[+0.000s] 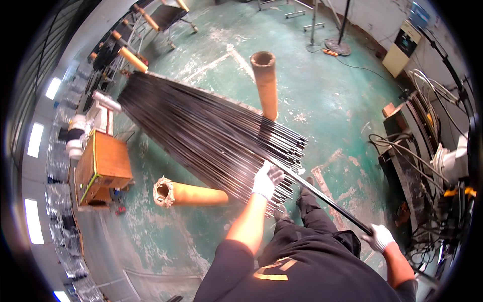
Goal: The person repeatedly picks up bundles of long metal rods, feeds them into a bending machine, and removes the bent rods. They place the finished pieces into a metal rack and occasionally measure a single bent rod with a tape measure.
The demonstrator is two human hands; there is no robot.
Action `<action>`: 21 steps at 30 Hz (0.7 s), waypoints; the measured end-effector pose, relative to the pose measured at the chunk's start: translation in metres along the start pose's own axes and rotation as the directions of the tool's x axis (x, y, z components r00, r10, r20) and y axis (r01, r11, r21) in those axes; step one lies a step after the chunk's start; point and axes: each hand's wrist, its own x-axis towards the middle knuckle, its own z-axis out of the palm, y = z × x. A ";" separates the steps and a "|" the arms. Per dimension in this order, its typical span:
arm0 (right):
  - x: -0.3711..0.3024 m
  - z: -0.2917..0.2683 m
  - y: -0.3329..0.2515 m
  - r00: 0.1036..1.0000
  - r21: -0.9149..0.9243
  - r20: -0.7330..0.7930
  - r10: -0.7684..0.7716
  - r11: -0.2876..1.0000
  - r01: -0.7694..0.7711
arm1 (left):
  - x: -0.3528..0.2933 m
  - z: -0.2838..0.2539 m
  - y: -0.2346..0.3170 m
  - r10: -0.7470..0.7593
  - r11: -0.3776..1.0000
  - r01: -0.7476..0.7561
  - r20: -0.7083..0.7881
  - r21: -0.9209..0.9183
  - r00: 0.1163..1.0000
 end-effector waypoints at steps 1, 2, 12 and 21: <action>-0.038 0.023 0.043 0.996 -0.067 -0.082 0.028 0.997 -0.034 | 0.004 0.011 0.000 0.020 0.995 -0.012 0.083 -0.103 0.996; -0.076 0.036 0.072 0.985 -0.126 -0.150 0.085 0.987 -0.104 | 0.007 0.019 -0.001 0.051 0.978 -0.016 0.159 -0.209 0.986; -0.125 0.152 0.185 0.678 -0.040 -0.725 0.117 0.977 -0.211 | -0.084 0.081 -0.115 -0.113 0.993 0.106 0.148 0.056 0.983; -0.270 0.236 0.537 0.138 0.401 -0.610 0.780 0.454 -0.796 | -0.208 0.265 -0.170 0.098 0.995 -0.079 0.589 -0.058 0.802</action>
